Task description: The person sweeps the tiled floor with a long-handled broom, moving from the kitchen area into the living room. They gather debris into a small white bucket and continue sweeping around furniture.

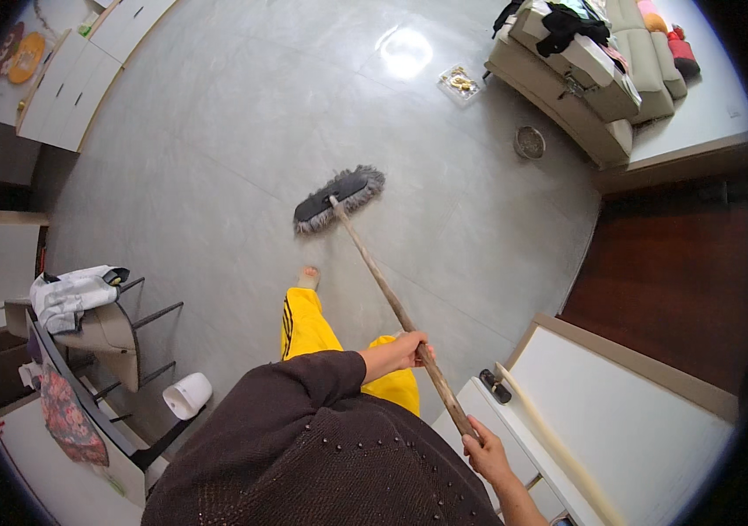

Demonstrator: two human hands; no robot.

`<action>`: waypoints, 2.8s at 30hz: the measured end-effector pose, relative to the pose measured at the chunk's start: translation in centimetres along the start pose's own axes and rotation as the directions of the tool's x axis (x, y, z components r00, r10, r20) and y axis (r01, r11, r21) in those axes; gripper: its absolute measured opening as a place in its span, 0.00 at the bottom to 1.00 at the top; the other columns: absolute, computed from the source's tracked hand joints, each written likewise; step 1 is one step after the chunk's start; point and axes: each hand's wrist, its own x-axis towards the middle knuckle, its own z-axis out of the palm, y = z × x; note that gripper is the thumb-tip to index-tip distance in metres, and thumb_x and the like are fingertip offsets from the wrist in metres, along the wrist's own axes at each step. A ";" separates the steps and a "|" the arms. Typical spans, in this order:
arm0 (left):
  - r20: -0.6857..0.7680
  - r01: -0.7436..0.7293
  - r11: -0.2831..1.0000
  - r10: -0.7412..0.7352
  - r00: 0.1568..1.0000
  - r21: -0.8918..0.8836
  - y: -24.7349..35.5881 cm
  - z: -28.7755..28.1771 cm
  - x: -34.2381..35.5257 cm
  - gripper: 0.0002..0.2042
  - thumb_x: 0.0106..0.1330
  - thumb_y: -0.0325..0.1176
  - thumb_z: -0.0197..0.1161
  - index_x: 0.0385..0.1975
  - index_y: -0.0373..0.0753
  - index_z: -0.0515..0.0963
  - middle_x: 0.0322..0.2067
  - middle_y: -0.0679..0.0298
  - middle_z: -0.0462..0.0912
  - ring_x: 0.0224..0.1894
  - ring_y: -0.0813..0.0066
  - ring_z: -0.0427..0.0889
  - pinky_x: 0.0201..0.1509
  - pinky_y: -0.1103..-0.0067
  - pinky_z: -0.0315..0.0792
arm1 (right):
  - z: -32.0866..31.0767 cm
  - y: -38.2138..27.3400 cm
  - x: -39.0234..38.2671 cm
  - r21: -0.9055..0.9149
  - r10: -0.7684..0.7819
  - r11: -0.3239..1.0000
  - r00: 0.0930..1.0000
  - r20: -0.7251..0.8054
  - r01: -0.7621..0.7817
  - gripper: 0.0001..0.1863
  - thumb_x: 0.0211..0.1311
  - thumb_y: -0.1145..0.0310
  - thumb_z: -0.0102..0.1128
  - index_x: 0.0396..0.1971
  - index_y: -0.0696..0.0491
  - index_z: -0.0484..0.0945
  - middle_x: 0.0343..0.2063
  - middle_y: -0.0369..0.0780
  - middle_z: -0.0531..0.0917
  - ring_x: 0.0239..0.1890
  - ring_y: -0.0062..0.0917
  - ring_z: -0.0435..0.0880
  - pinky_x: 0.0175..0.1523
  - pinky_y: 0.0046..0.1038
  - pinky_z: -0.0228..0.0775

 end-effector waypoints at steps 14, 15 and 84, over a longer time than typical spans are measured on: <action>0.122 -0.532 0.844 0.521 0.844 0.074 31.1 -15.6 -13.4 0.26 0.65 0.52 0.47 0.57 0.43 0.56 0.41 0.59 0.74 0.38 0.70 0.74 0.40 0.71 0.68 | 26.5 -38.6 29.0 -0.070 -0.306 0.951 0.948 -0.084 0.301 0.23 0.60 0.47 0.48 0.16 0.50 0.68 0.09 0.32 0.66 0.08 0.18 0.61 0.14 0.24 0.50; 0.138 -0.503 0.864 0.496 0.857 0.017 30.9 -16.9 -14.3 0.27 0.65 0.52 0.46 0.57 0.42 0.55 0.41 0.58 0.74 0.39 0.70 0.74 0.40 0.71 0.69 | 27.9 -44.0 29.9 0.000 -0.298 0.954 0.951 -0.078 0.299 0.22 0.61 0.48 0.49 0.16 0.50 0.69 0.09 0.31 0.67 0.08 0.17 0.62 0.13 0.23 0.50; 0.045 -0.493 0.770 0.556 0.830 -0.405 42.8 -52.8 -44.4 0.19 0.67 0.48 0.46 0.46 0.37 0.61 0.39 0.54 0.74 0.36 0.62 0.76 0.39 0.69 0.73 | 65.7 -59.5 11.0 -0.187 -0.333 0.918 0.935 0.122 0.351 0.09 0.59 0.66 0.55 0.25 0.53 0.67 0.14 0.30 0.65 0.11 0.12 0.60 0.15 0.17 0.50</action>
